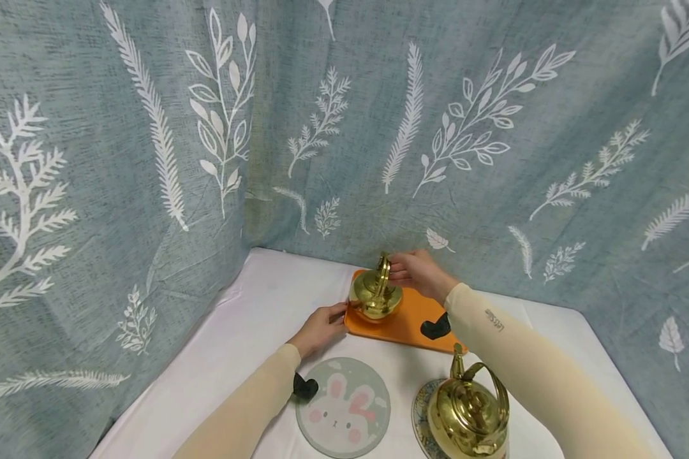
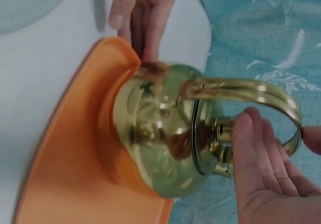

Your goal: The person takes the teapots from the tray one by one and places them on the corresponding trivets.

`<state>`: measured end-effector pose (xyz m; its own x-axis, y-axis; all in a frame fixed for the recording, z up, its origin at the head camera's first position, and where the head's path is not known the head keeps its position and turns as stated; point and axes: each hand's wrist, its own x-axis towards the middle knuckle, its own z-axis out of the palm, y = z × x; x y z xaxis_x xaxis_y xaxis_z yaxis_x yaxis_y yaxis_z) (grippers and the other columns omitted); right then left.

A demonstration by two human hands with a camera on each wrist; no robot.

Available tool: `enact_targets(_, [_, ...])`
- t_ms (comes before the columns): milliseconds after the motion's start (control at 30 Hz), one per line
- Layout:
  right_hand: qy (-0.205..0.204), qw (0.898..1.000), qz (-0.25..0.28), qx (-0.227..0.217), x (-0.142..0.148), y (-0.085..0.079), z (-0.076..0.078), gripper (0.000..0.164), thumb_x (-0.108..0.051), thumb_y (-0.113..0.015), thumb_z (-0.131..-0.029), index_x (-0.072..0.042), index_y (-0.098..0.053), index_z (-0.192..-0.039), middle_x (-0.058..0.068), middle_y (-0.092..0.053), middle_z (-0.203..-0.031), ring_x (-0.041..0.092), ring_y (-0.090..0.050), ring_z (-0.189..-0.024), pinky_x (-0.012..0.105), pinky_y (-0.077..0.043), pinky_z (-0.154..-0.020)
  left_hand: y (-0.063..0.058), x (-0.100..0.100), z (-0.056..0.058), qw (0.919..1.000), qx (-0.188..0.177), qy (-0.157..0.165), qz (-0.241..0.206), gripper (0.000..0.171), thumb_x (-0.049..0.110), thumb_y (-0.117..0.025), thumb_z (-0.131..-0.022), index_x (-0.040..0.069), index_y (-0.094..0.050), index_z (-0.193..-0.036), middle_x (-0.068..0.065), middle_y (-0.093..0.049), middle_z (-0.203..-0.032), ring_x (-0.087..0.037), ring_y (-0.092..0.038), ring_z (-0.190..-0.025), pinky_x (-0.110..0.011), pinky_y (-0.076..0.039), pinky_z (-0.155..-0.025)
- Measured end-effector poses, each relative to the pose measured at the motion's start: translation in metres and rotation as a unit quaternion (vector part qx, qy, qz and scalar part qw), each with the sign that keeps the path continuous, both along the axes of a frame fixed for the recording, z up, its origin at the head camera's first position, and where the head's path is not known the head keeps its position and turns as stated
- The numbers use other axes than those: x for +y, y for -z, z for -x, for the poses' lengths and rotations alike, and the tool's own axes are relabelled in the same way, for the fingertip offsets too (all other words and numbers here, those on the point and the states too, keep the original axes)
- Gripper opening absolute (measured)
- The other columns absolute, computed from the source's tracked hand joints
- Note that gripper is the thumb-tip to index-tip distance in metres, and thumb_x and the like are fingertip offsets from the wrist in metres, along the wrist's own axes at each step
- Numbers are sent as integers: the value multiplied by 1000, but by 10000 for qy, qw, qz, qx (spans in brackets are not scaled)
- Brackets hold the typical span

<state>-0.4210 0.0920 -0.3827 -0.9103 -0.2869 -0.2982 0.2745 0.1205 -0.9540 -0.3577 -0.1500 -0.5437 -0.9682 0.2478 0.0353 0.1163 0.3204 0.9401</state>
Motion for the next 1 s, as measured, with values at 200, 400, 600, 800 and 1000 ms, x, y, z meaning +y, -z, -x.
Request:
enact_targets(200, [92, 9998, 153, -73, -3, 0, -1, 48, -11, -58, -113, 13, -47, -154, 8, -59, -100, 11, -59, -64, 40, -62, -98, -1, 0, -1, 10000, -13, -13, -8, 60, -5, -69, -99, -10, -50, -157, -25, -44, -166, -40, -41, -154, -49, -39, -123])
enact_targets(400, [160, 9992, 325, -168, -5, 2, -1, 42, -9, -57, -113, 14, -55, -149, 15, -70, -110, 17, -75, -80, 34, -65, -89, -1, 0, -2, 10000, 60, -1, 42, 60, -6, -70, -98, -11, -51, -156, -26, -44, -165, -41, -42, -153, -50, -39, -123])
enact_targets(600, [185, 9985, 485, -181, -4, 3, -1, 41, -8, -56, -113, 14, -56, -148, 15, -74, -107, 20, -79, -87, 36, -64, -93, -1, 0, -1, 9999, 94, 8, 70, 60, -6, -70, -99, -11, -50, -156, -26, -44, -165, -41, -42, -153, -51, -40, -123])
enact_targets(800, [177, 9988, 427, -141, -3, 4, -1, 41, -8, -56, -113, 15, -56, -147, 13, -77, -103, 17, -78, -82, 35, -64, -93, 1, 1, 0, 10000, 34, -32, 81, 60, -5, -70, -99, -10, -51, -156, -25, -45, -165, -40, -43, -152, -49, -41, -122])
enact_targets(1000, [98, 9989, 450, -72, -1, 6, -1, 41, -8, -56, -113, 17, -56, -146, 16, -76, -104, 21, -80, -89, 35, -64, -91, 0, 2, -1, 9999, 49, -55, 91, 60, -6, -69, -99, -8, -51, -157, -24, -46, -164, -39, -42, -153, -49, -40, -123])
